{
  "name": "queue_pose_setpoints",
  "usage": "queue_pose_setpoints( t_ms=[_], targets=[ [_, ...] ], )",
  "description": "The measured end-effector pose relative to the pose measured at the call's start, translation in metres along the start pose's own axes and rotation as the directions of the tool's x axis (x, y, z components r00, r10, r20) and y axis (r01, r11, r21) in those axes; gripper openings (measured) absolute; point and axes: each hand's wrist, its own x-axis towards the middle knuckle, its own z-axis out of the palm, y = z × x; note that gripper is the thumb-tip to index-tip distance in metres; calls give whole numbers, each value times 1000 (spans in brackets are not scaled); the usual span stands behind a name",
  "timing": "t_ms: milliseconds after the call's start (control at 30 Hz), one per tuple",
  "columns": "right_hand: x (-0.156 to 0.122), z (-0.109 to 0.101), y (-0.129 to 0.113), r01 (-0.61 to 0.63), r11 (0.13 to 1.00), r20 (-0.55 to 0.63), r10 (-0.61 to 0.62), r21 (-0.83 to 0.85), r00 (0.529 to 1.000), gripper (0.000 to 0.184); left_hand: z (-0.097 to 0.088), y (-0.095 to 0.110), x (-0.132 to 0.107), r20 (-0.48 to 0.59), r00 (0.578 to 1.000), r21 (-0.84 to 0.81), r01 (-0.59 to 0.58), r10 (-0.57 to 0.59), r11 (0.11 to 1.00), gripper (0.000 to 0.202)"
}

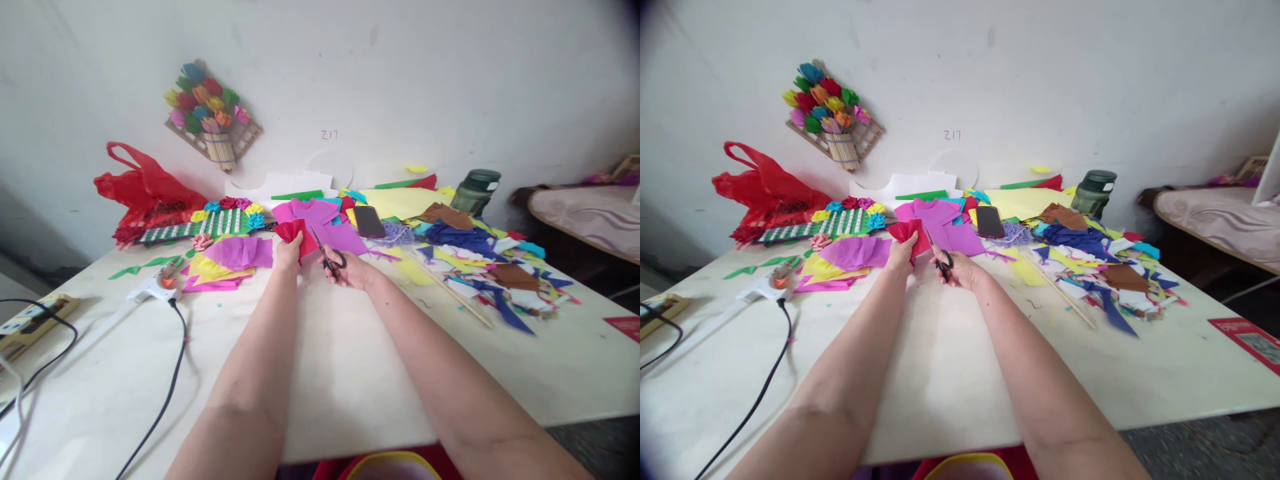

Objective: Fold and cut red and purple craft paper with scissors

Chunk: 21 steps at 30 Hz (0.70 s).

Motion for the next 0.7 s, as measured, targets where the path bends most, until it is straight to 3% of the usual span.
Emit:
queue_pose_setpoints(
  t_ms=[333,700],
  targets=[
    [0,2,-2,-5,1000,-6,5,-10,1000,51,4,1,-6,13,1000,-48,-11,11,999,10],
    [2,1,0,2,1000,-11,-3,-15,1000,49,2,3,-8,-3,1000,7,-27,27,1000,16]
  ],
)
